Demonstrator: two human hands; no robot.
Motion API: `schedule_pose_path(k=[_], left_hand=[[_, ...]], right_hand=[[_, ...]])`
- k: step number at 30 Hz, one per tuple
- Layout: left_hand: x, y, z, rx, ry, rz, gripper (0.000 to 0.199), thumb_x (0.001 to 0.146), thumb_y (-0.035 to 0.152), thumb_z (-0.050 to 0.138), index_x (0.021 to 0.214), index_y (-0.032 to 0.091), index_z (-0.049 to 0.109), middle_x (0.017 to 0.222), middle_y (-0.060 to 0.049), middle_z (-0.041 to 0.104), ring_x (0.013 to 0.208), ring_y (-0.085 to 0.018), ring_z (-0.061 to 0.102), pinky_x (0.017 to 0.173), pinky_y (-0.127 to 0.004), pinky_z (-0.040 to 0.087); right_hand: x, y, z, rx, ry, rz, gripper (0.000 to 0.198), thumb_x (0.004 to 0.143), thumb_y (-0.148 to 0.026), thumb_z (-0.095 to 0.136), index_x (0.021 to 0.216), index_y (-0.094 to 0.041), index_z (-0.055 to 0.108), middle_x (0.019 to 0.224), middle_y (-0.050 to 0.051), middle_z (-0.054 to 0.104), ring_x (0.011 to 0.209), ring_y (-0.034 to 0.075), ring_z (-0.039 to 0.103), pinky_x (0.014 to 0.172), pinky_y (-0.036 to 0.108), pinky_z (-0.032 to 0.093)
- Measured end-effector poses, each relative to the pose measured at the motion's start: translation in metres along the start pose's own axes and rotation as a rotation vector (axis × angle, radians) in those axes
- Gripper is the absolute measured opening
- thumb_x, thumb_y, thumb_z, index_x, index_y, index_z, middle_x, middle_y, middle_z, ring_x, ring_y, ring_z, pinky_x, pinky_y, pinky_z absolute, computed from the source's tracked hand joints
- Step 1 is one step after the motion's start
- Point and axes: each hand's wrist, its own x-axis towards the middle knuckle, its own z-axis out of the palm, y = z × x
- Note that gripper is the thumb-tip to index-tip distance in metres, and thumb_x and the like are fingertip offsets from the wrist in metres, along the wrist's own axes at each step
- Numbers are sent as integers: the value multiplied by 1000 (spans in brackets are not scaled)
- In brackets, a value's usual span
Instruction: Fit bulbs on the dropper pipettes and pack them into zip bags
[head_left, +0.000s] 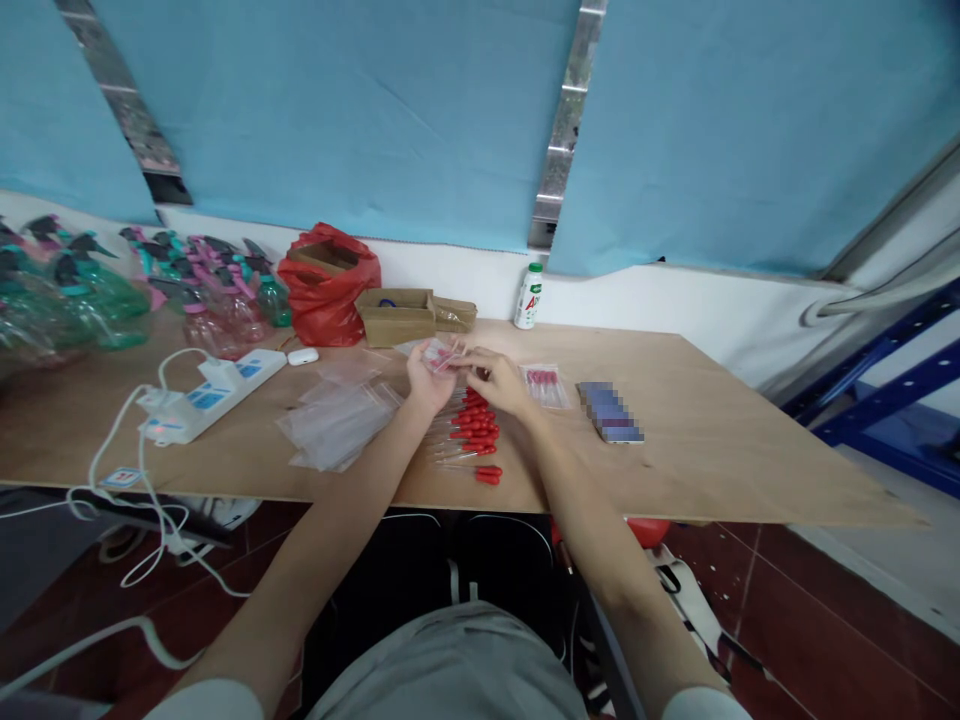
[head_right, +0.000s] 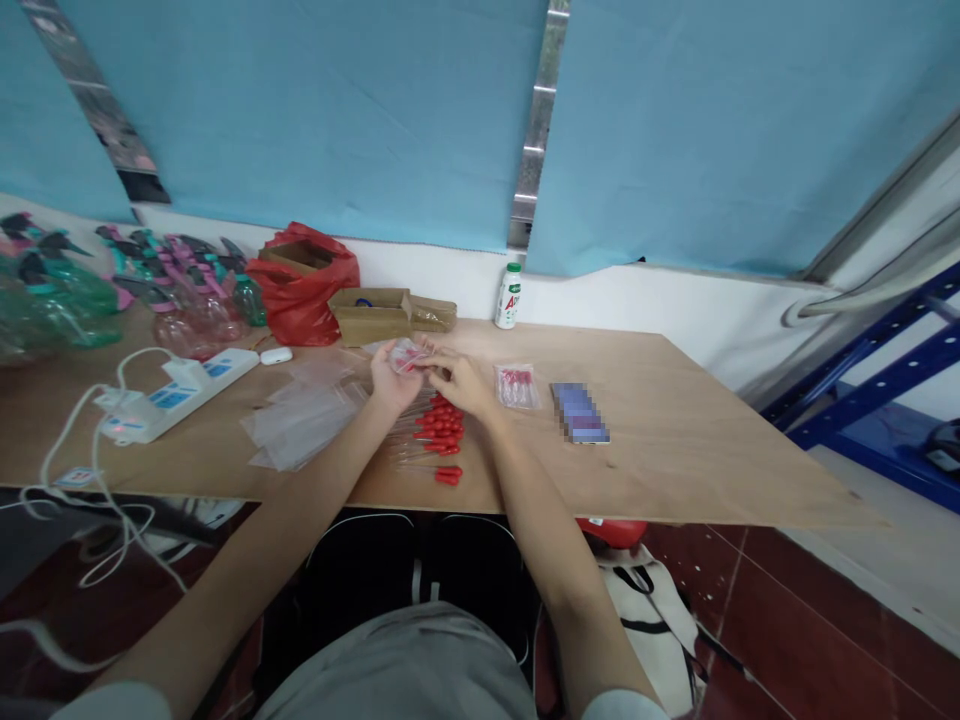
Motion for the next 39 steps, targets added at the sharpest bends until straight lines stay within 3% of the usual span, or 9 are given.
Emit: schedule_pose_path(k=[4, 7, 10, 13, 17, 21, 31, 34, 39], left_hand=[[1, 8, -3, -92, 4, 92, 24, 99, 34, 48, 90, 19, 65, 97, -11, 76, 86, -22, 75, 84, -40, 62], [3, 13, -7, -125, 43, 147, 22, 97, 32, 47, 84, 21, 60, 96, -9, 75, 85, -21, 74, 85, -41, 62], [4, 15, -8, -124, 63, 172, 21, 96, 32, 48, 81, 22, 57, 97, -9, 75, 85, -20, 73, 86, -40, 61], [4, 16, -8, -123, 49, 176, 22, 97, 33, 47, 80, 22, 56, 98, -9, 75, 84, -20, 73, 85, -39, 61], [4, 16, -7, -122, 55, 187, 19, 96, 32, 49, 80, 22, 54, 97, -8, 75, 82, -19, 73, 86, -39, 61], [3, 19, -7, -124, 59, 196, 20, 96, 34, 47, 81, 22, 55, 93, -8, 74, 83, -19, 72, 85, -39, 62], [6, 27, -7, -145, 54, 313, 28, 100, 40, 41, 83, 23, 56, 95, -10, 74, 89, -21, 74, 83, -36, 62], [7, 24, -9, -152, 53, 282, 30, 101, 42, 43, 87, 22, 60, 95, -10, 74, 90, -21, 74, 86, -38, 63], [5, 9, -9, -111, 13, 206, 25, 102, 38, 46, 93, 22, 63, 92, -8, 74, 88, -22, 75, 88, -41, 64]], right_hand=[[0, 12, -4, -123, 37, 123, 22, 94, -23, 65, 106, -20, 84, 85, 2, 72, 72, 16, 59, 74, 27, 43], [-3, 21, -9, -162, -70, 234, 26, 97, -42, 70, 92, -19, 83, 70, 0, 70, 64, 14, 56, 66, 27, 37], [-7, 25, -13, -157, -213, 294, 35, 91, -54, 77, 84, -20, 82, 70, 0, 72, 63, 13, 56, 62, 26, 34], [-10, 26, -13, -151, -304, 331, 29, 83, -50, 85, 80, -21, 83, 70, -1, 73, 63, 12, 57, 62, 25, 35], [-9, 27, -11, -69, -315, 312, 25, 83, -44, 82, 79, -20, 81, 70, -1, 74, 64, 13, 60, 63, 25, 39], [-7, 27, -12, 40, -227, 287, 28, 85, -46, 78, 81, -18, 78, 70, 0, 72, 64, 13, 58, 61, 25, 39], [-4, 3, -21, 208, 267, 222, 30, 89, -49, 72, 83, -19, 69, 68, -2, 56, 64, 14, 46, 64, 28, 40], [-3, 0, -18, 238, 294, 210, 33, 89, -52, 74, 85, -19, 70, 74, 0, 62, 68, 15, 51, 67, 28, 43], [-3, -4, -5, 211, 225, 202, 36, 90, -56, 76, 92, -19, 76, 78, 2, 68, 70, 16, 56, 70, 29, 46]])
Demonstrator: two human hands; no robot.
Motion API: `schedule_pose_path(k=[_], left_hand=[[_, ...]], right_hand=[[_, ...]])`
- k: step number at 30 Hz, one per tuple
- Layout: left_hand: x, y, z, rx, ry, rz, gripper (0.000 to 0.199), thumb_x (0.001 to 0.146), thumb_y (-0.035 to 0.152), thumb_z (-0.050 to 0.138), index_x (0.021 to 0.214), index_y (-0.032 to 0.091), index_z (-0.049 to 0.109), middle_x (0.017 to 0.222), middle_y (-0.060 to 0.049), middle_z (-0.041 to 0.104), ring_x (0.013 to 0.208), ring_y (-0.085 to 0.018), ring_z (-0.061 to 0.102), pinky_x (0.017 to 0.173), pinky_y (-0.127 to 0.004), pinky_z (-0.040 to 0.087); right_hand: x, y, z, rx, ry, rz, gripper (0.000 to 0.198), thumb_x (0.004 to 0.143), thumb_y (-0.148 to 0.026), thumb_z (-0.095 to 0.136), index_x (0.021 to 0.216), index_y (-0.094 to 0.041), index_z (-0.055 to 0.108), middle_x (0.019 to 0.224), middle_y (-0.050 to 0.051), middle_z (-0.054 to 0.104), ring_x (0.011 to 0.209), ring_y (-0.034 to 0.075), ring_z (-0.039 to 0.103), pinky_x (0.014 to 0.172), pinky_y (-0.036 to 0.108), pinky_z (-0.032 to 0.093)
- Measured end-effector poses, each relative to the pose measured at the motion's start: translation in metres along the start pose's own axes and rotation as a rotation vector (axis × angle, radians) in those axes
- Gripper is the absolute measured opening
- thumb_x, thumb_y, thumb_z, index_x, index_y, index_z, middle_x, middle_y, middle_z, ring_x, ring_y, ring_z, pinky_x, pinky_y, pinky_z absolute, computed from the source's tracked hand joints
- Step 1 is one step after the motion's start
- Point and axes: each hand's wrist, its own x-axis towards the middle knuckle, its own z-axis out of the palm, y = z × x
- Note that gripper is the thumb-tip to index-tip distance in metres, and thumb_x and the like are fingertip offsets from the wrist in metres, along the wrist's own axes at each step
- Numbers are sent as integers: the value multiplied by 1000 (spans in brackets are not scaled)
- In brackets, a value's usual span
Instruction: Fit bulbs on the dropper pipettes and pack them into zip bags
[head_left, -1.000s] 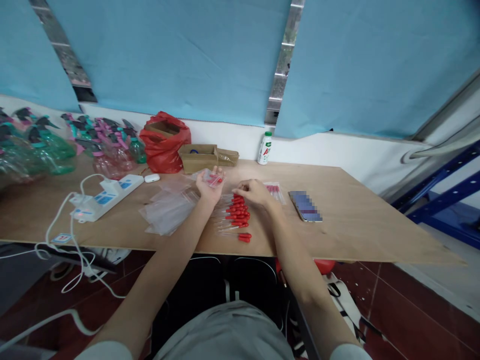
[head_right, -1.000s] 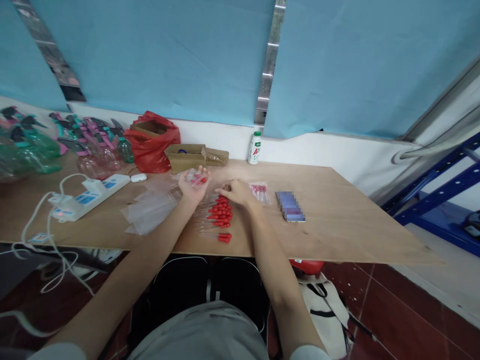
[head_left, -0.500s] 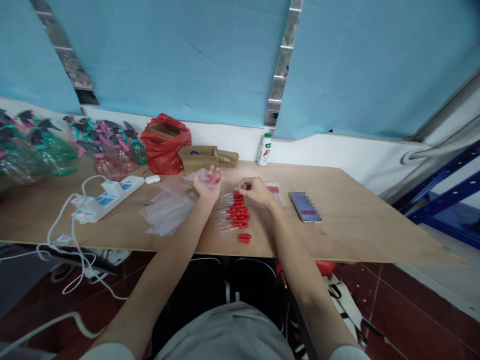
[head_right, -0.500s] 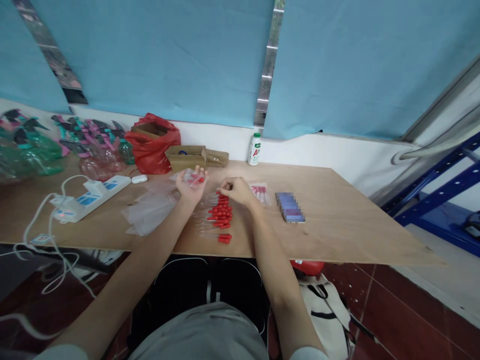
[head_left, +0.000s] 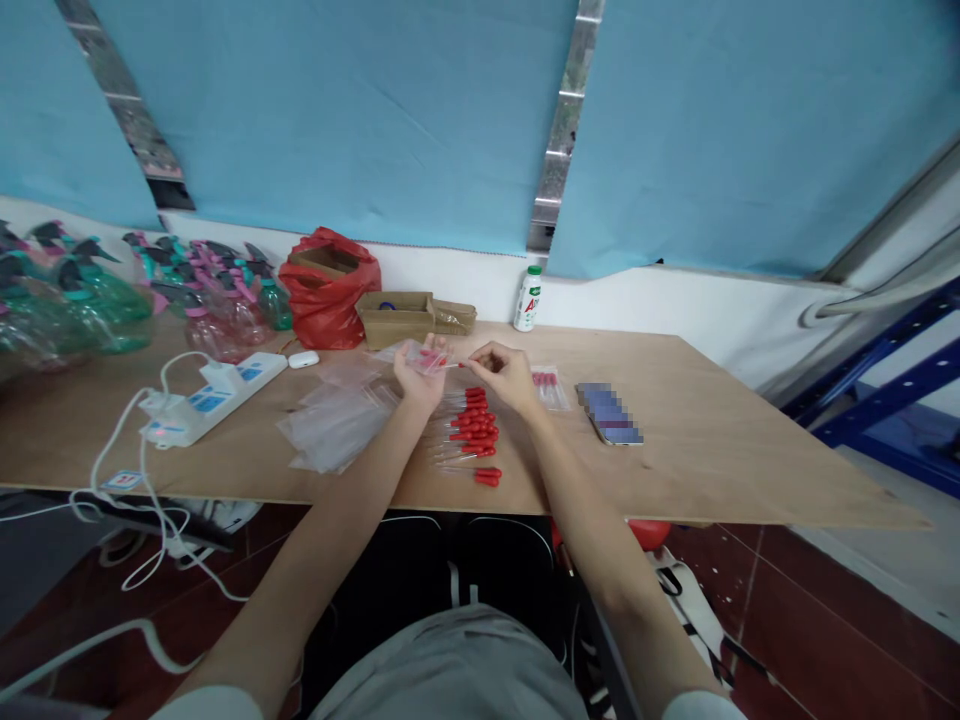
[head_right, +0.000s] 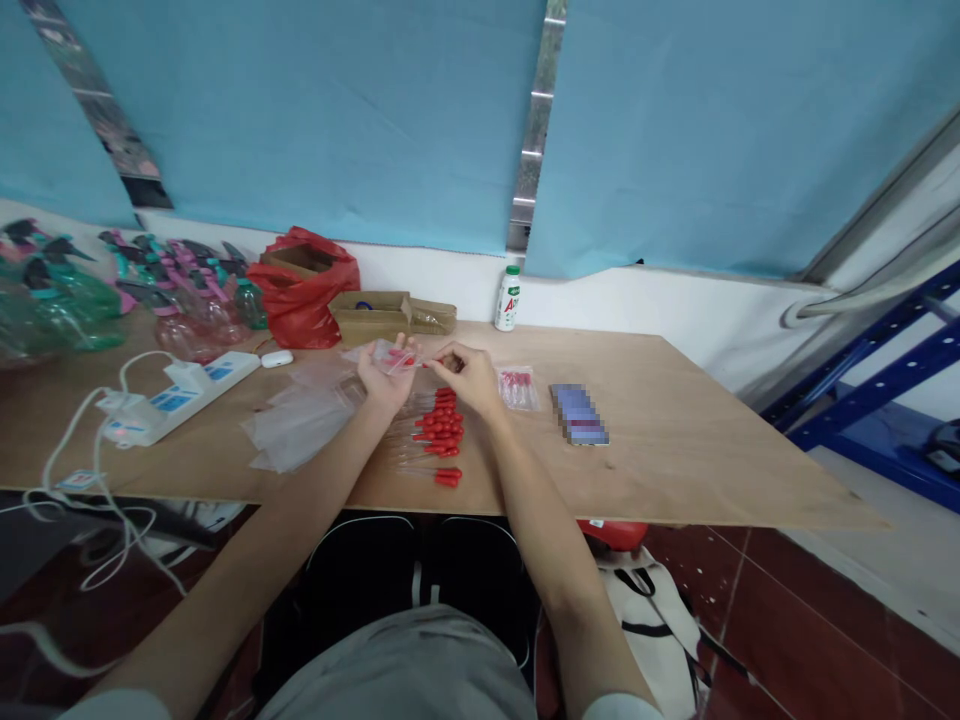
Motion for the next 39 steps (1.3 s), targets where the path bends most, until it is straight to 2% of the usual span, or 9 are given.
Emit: schedule_pose_path(k=[9, 14, 20, 23, 28, 30, 33, 36, 39], left_hand=[[-8, -15, 1, 72, 11, -113, 28, 98, 38, 51, 106, 20, 70, 91, -10, 75, 90, -23, 75, 86, -38, 62], [-13, -21, 4, 119, -75, -174, 31, 94, 35, 54, 111, 16, 71, 86, -10, 74, 84, -25, 75, 84, -39, 62], [-18, -31, 5, 174, -203, -199, 32, 87, 27, 53, 109, 12, 73, 87, -10, 76, 93, -26, 77, 91, -37, 60], [-17, -28, 4, 189, -219, -223, 38, 86, 29, 52, 112, 12, 74, 94, -12, 79, 98, -27, 77, 94, -38, 60], [-14, -14, 3, 196, -213, -244, 46, 87, 35, 49, 120, 14, 74, 101, -13, 80, 108, -29, 75, 97, -43, 60], [-14, -9, 5, 232, -217, -276, 48, 89, 40, 50, 121, 14, 74, 106, -14, 80, 113, -30, 74, 98, -44, 61], [-16, -5, 10, 316, -263, -311, 49, 92, 52, 55, 117, 15, 75, 113, -15, 79, 119, -31, 72, 100, -44, 61], [-14, -6, 12, 390, -311, -288, 55, 92, 67, 58, 109, 18, 76, 114, -16, 78, 121, -32, 70, 103, -46, 60], [-8, -7, 10, 445, -310, -262, 68, 89, 81, 56, 109, 19, 74, 121, -17, 77, 128, -33, 67, 106, -49, 58]], right_hand=[[-2, 4, 20, -74, -246, -27, 21, 95, -32, 68, 106, -20, 81, 97, 5, 80, 79, 18, 66, 80, 29, 50], [-2, 0, 21, -54, -170, -22, 22, 94, -38, 70, 109, -21, 69, 97, 5, 79, 82, 19, 70, 80, 29, 50], [-3, 0, 17, -281, 21, -39, 34, 90, -48, 76, 110, -24, 64, 83, -1, 70, 71, 19, 62, 71, 29, 45], [-3, 0, 12, -320, 3, -116, 30, 94, -49, 74, 110, -24, 69, 94, 2, 72, 82, 22, 65, 77, 32, 48], [0, -1, 6, -327, -52, -305, 34, 96, -50, 75, 121, -27, 76, 123, 10, 67, 117, 30, 60, 104, 44, 50], [1, 0, 6, -318, -90, -369, 39, 94, -51, 78, 124, -26, 76, 126, 11, 67, 120, 31, 58, 108, 47, 49], [2, 3, 8, -294, -109, -373, 28, 100, -47, 72, 117, -26, 79, 116, 10, 73, 113, 30, 61, 104, 46, 50], [1, 5, 10, -239, 15, -326, 25, 105, -44, 64, 107, -26, 81, 106, 8, 77, 105, 28, 64, 100, 46, 52], [3, 6, 9, -130, 259, -263, 27, 104, -48, 65, 103, -26, 81, 101, 8, 77, 97, 27, 66, 93, 44, 55]])
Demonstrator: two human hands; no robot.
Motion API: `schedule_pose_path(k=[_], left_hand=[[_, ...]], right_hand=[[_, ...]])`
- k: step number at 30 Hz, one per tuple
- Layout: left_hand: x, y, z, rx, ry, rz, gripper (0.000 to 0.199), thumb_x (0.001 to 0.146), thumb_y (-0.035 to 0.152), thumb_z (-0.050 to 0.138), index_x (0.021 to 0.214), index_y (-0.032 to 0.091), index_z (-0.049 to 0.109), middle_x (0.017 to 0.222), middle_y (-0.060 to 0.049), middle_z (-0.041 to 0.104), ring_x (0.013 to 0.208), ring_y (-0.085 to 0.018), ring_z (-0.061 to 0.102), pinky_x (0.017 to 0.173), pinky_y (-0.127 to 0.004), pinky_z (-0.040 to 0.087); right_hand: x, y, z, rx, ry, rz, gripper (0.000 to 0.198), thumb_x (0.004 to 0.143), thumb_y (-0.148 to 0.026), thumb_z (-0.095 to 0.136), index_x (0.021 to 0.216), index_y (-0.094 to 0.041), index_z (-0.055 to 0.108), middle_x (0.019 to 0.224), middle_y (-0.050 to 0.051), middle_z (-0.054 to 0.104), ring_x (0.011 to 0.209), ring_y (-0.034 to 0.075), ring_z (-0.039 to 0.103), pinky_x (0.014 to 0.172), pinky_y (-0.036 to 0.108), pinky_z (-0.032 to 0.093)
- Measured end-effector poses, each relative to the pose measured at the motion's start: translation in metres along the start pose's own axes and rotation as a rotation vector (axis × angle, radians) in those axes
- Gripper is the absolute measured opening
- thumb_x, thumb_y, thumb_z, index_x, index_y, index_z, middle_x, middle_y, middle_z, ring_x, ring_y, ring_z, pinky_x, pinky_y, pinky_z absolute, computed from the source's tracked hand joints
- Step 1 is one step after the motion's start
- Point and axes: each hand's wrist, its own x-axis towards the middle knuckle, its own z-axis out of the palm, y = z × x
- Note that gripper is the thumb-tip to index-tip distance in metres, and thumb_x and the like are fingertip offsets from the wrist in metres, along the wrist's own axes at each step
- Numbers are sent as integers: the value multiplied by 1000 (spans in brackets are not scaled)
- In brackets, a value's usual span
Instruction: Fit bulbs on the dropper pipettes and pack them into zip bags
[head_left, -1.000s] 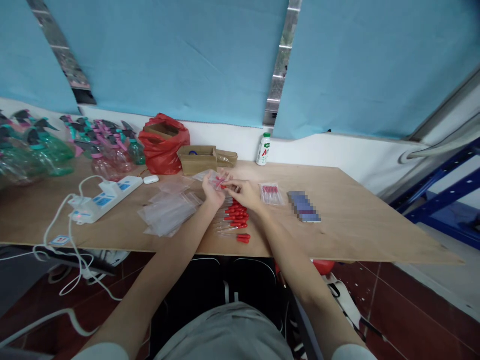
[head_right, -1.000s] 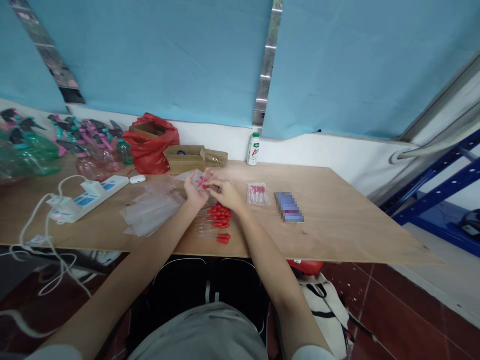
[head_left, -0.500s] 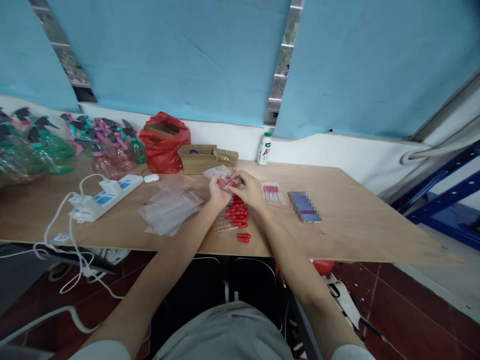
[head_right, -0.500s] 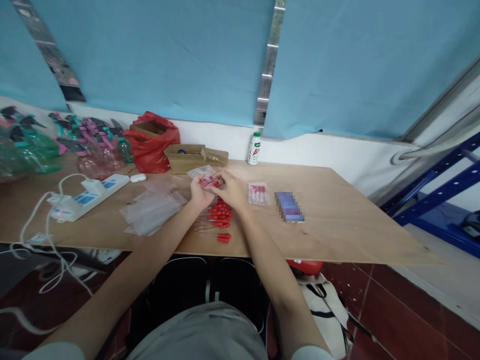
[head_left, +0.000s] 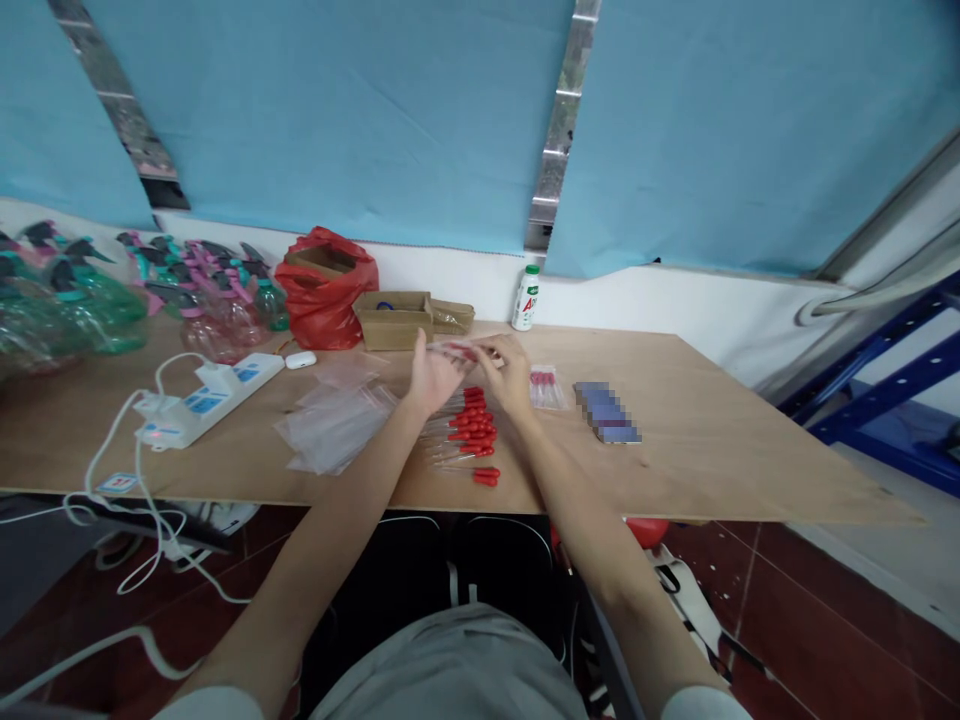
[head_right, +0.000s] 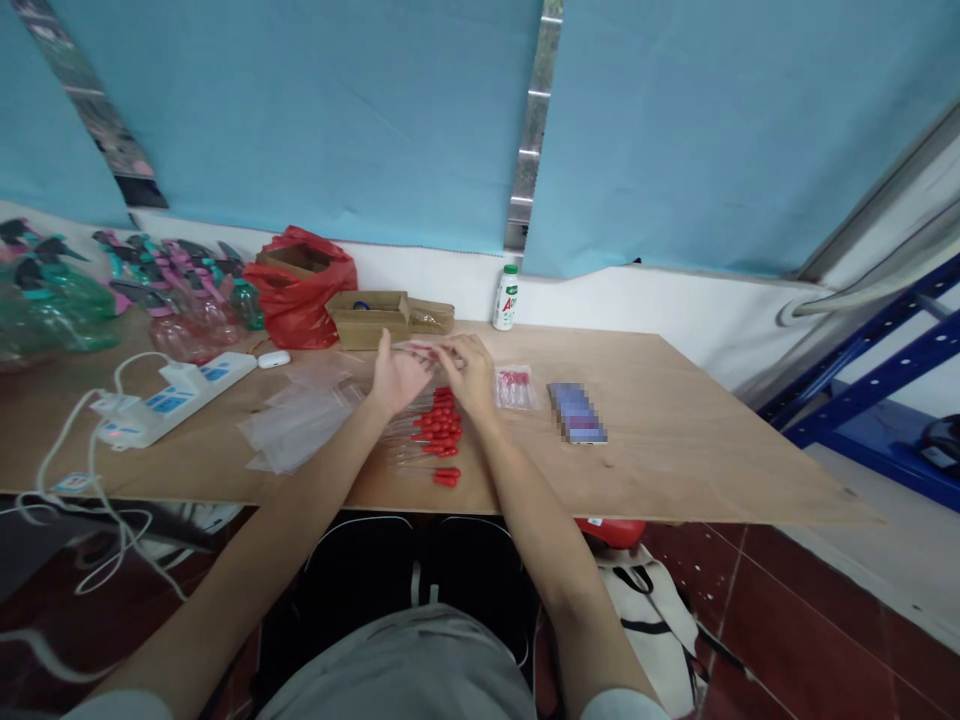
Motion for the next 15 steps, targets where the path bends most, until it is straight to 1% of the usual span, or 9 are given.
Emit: schedule_pose_path(k=[3, 4, 6, 8, 10, 13, 15], left_hand=[[6, 2, -9, 50, 71, 31, 75, 88, 86, 55, 127, 23, 70, 136, -15, 72, 136, -33, 63, 108, -50, 56], [7, 3, -12, 69, 98, 53, 75, 89, 84, 57, 133, 26, 67, 141, -13, 70, 138, -32, 62, 109, -50, 55], [9, 5, -17, 118, 120, 112, 72, 90, 80, 61, 139, 28, 64, 145, -11, 68, 138, -30, 63, 110, -48, 55], [8, 7, -19, 215, 71, 163, 69, 90, 75, 68, 140, 28, 65, 142, -11, 70, 132, -29, 67, 110, -45, 55], [5, 6, -17, 359, -17, 180, 65, 87, 69, 77, 136, 27, 70, 133, -10, 75, 121, -28, 72, 106, -42, 56], [0, 1, -12, 539, -148, 145, 57, 81, 57, 89, 125, 23, 79, 121, -10, 80, 111, -27, 75, 103, -40, 57], [-2, -3, -8, 568, -186, 136, 52, 77, 50, 94, 117, 19, 82, 118, -11, 82, 109, -28, 76, 102, -39, 57]], right_hand=[[6, 3, -5, 130, 235, 151, 32, 100, -53, 67, 103, -24, 78, 98, 7, 76, 89, 24, 69, 82, 38, 57], [9, 4, -7, 181, 286, 197, 33, 99, -54, 67, 103, -23, 77, 97, 6, 75, 87, 23, 70, 79, 37, 57], [14, 6, -12, 278, 334, 264, 33, 94, -54, 71, 103, -23, 76, 92, 4, 74, 82, 20, 70, 73, 33, 57], [17, 7, -15, 356, 318, 307, 33, 89, -53, 77, 100, -22, 76, 84, 2, 72, 74, 17, 66, 68, 30, 56], [18, 7, -17, 419, 269, 340, 33, 84, -52, 81, 96, -21, 77, 75, 0, 69, 65, 14, 61, 62, 27, 53], [18, 5, -15, 472, 209, 371, 36, 82, -53, 83, 97, -21, 77, 67, -3, 64, 58, 12, 55, 56, 26, 50], [17, 5, -13, 494, 183, 390, 38, 81, -54, 85, 100, -22, 76, 66, -4, 62, 57, 12, 54, 55, 26, 49]])
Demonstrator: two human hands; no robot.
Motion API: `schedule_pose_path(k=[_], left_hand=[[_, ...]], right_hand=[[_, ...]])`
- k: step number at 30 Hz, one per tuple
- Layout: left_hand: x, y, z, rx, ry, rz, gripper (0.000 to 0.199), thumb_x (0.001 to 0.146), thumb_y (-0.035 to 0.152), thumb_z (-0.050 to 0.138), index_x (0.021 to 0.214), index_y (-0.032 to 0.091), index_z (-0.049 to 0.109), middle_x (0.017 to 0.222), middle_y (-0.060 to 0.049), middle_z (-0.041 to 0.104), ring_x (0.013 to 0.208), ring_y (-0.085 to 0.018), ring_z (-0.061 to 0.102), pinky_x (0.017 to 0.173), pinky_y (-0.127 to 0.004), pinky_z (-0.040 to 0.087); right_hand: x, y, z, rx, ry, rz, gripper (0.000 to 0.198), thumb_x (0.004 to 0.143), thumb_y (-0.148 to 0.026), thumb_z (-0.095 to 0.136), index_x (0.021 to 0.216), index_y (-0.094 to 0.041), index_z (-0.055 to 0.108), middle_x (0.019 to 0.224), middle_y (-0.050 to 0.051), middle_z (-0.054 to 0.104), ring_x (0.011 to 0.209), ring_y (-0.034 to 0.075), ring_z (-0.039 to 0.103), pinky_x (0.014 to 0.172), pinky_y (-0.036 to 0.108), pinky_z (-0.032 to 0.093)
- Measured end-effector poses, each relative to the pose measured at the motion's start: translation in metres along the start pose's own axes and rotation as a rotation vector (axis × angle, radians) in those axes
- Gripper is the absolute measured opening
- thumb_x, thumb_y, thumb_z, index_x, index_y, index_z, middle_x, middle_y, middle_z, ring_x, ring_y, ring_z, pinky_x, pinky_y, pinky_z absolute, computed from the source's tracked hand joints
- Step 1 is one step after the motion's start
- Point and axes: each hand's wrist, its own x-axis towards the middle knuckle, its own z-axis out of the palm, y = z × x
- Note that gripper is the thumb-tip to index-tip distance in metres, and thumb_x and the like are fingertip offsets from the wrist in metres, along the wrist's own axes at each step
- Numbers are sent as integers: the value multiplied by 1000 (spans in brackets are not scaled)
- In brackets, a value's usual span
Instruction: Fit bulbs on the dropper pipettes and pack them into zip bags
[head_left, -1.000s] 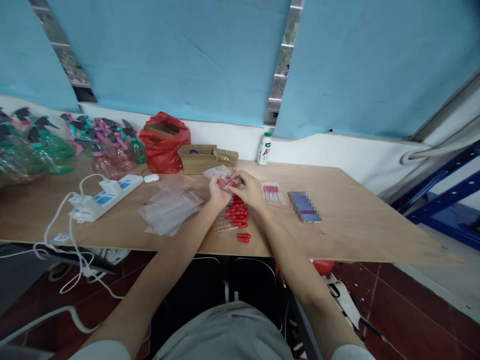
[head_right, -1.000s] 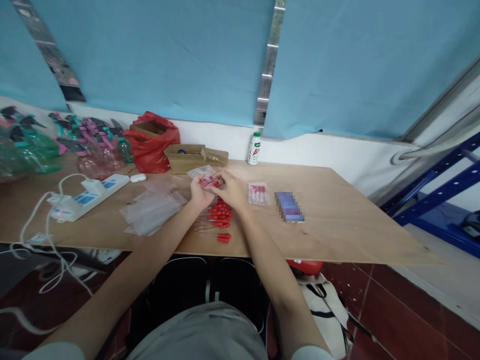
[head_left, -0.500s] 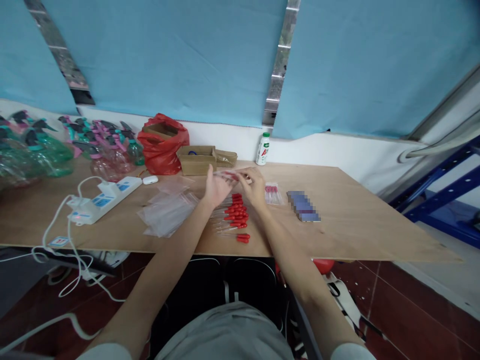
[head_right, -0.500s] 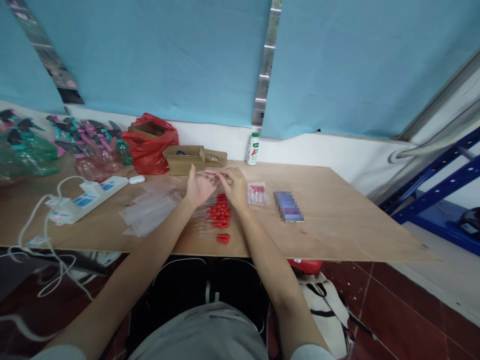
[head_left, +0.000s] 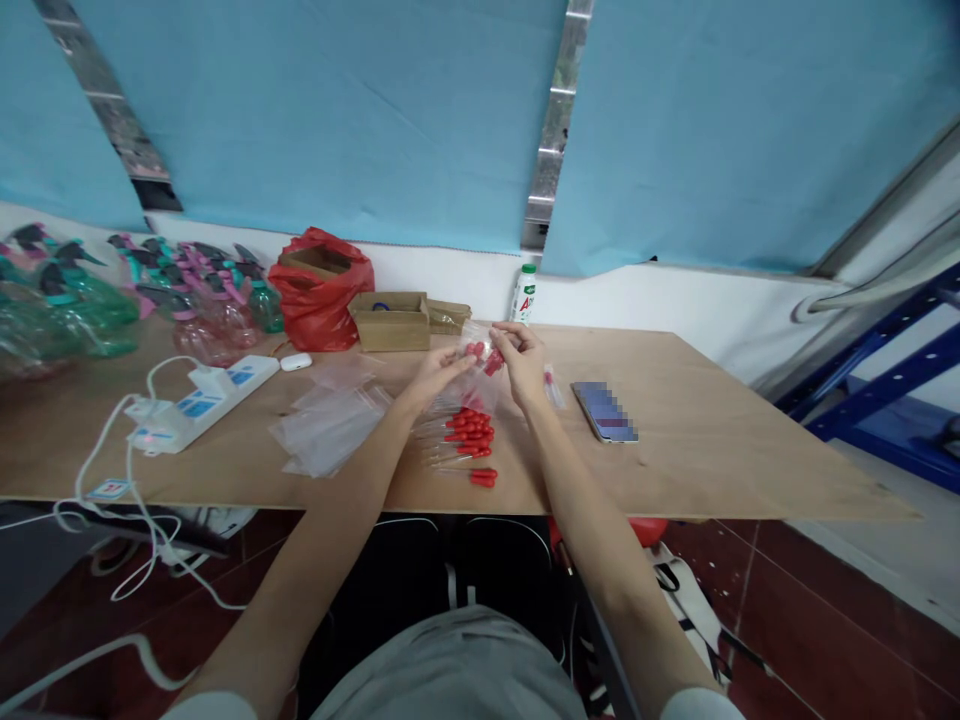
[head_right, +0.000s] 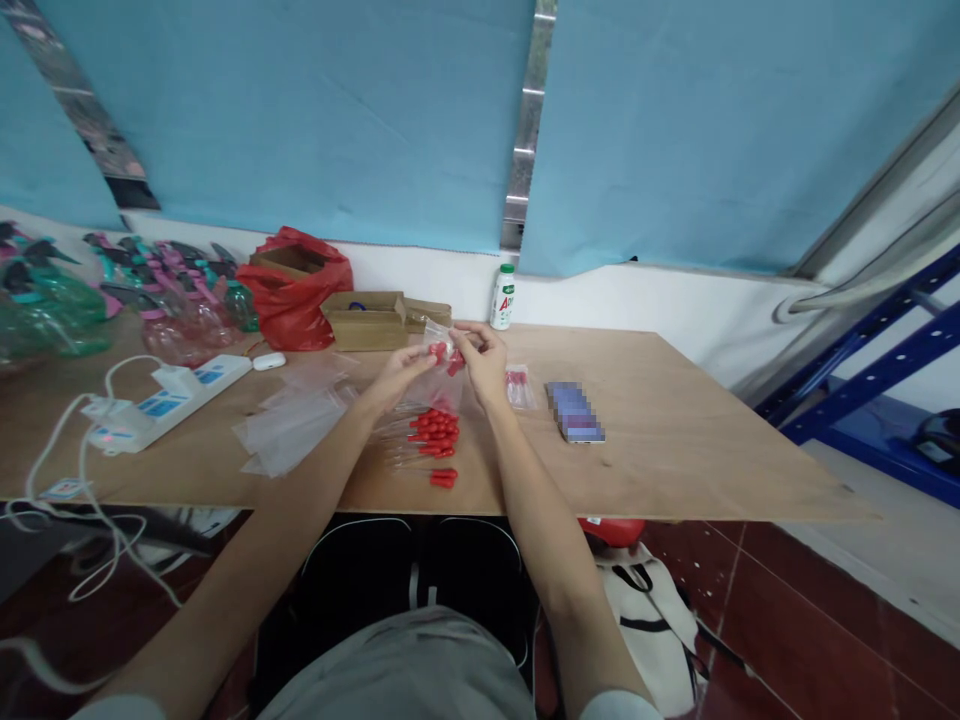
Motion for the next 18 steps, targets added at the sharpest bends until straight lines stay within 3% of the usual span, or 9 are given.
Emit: schedule_pose_path(k=[6, 9, 18], left_hand=[[2, 1, 7, -127, 182, 88, 46, 72, 47, 97, 107, 20, 82, 111, -8, 82, 104, -24, 76, 96, -35, 58], [3, 1, 5, -152, 210, 117, 47, 73, 48, 96, 108, 20, 81, 107, -7, 82, 102, -23, 76, 94, -34, 58], [5, -7, 0, 49, 276, 118, 49, 64, 36, 101, 105, 19, 79, 99, -4, 77, 92, -21, 71, 94, -36, 57]], right_hand=[[-1, -1, 2, 106, -130, 83, 46, 77, -55, 88, 109, -26, 72, 86, 0, 72, 74, 15, 65, 64, 27, 54], [-3, 0, 4, 67, -213, 113, 47, 70, -51, 94, 100, -23, 72, 85, 0, 73, 75, 14, 66, 66, 26, 54], [-2, 14, 3, -19, -230, 130, 47, 73, -52, 88, 105, -22, 71, 81, -1, 77, 69, 14, 66, 70, 30, 58]])
